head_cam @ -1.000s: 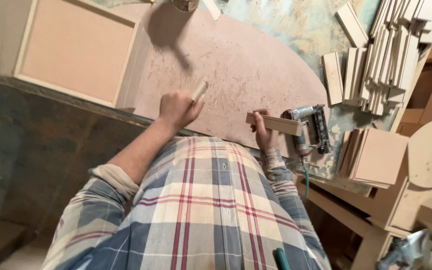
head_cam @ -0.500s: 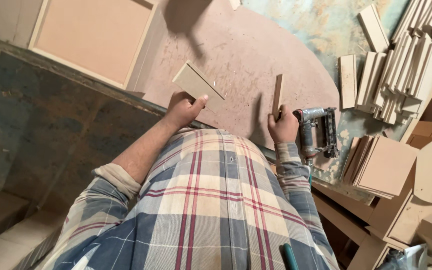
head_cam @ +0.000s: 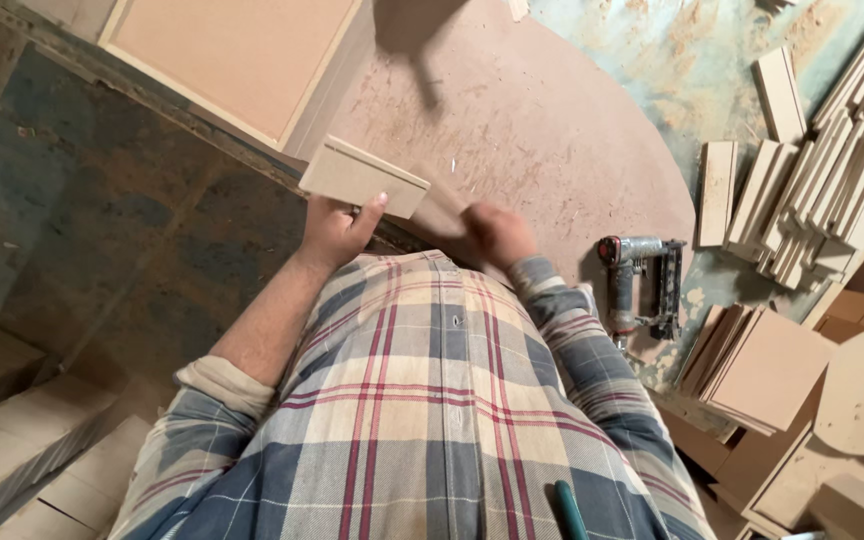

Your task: The person assembles small wooden boxes by applying glue to wooden pieces and fastening them with a nail gun. They handle multiple pieces, align them, and secure them into box shapes on a workbench.

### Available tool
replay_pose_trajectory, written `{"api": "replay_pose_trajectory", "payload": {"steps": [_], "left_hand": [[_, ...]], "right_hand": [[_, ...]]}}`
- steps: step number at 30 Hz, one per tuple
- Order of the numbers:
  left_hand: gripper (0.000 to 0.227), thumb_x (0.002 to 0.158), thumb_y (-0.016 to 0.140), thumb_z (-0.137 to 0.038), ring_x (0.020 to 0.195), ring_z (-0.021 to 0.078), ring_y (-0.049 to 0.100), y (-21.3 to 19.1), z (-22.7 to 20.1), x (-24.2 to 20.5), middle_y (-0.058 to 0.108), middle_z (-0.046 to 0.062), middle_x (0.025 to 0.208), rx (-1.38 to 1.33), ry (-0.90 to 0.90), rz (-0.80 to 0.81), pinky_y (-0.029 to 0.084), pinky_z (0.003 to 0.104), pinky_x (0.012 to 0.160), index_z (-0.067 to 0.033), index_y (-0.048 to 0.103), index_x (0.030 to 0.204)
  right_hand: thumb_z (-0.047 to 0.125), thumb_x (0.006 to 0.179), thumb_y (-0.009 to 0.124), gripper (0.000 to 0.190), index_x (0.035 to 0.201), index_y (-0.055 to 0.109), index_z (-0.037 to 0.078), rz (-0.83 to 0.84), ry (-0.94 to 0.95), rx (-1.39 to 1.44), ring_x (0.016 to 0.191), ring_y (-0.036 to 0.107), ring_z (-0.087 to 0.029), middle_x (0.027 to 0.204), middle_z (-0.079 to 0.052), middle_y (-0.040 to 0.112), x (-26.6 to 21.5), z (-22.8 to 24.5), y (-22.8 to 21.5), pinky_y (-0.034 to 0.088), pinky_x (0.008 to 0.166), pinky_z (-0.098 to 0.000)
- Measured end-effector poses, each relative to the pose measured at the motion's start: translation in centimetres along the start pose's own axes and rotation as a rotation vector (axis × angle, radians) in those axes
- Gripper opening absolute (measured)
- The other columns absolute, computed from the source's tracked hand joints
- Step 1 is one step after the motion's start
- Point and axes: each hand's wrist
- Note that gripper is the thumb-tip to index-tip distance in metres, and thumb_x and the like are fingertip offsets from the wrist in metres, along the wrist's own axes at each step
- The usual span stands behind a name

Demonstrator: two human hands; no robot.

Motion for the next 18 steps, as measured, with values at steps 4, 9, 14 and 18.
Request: {"api": "replay_pose_trajectory", "payload": {"steps": [4,9,14,18], "left_hand": [[0.017,0.097,0.066,-0.014,0.086,0.0243,0.072,-0.5,-1.1,-1.3,0.074,0.015,0.095,0.008,0.027,-0.115,0.057,0.036,0.077,0.0011,0.07,0.105],[0.025,0.091,0.061,-0.01,0.076,0.0243,0.073,-1.8,-3.0,-1.5,0.074,0.013,0.091,0.232,0.042,-0.087,0.059,0.036,0.07,-0.0022,0.073,0.113],[0.032,0.09,0.058,-0.012,0.076,0.0258,0.074,-3.3,-5.0,-1.2,0.073,0.014,0.09,0.212,0.01,-0.072,0.06,0.036,0.071,-0.0014,0.071,0.117],[0.03,0.093,0.056,-0.014,0.087,0.0272,0.075,-3.4,-5.0,-1.9,0.073,0.016,0.097,0.158,0.004,-0.061,0.06,0.038,0.08,-0.0022,0.07,0.117]], "right_hand": [[0.02,0.098,0.068,0.007,0.097,0.065,0.014,-0.3,0.2,-0.161,0.076,0.069,-0.034,0.089,-0.012,0.068,2.1,-1.6,-0.7,0.057,0.067,-0.0446],[0.016,0.089,0.065,0.016,0.105,0.068,0.012,-0.088,-0.129,-0.194,0.073,0.068,-0.034,0.095,-0.012,0.07,6.0,2.1,2.6,0.057,0.063,-0.045],[0.017,0.087,0.067,0.028,0.114,0.072,0.02,0.429,-0.501,-0.104,0.078,0.07,-0.032,0.092,-0.01,0.068,6.5,4.3,3.9,0.057,0.061,-0.0456],[0.014,0.093,0.064,0.003,0.095,0.065,0.014,0.0,0.148,-0.038,0.077,0.069,-0.032,0.087,-0.013,0.069,8.7,-0.9,1.2,0.057,0.071,-0.0444]]}}
Point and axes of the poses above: each hand's wrist, its own x-axis towards the middle knuckle, its own y-axis out of the palm, z = x × y
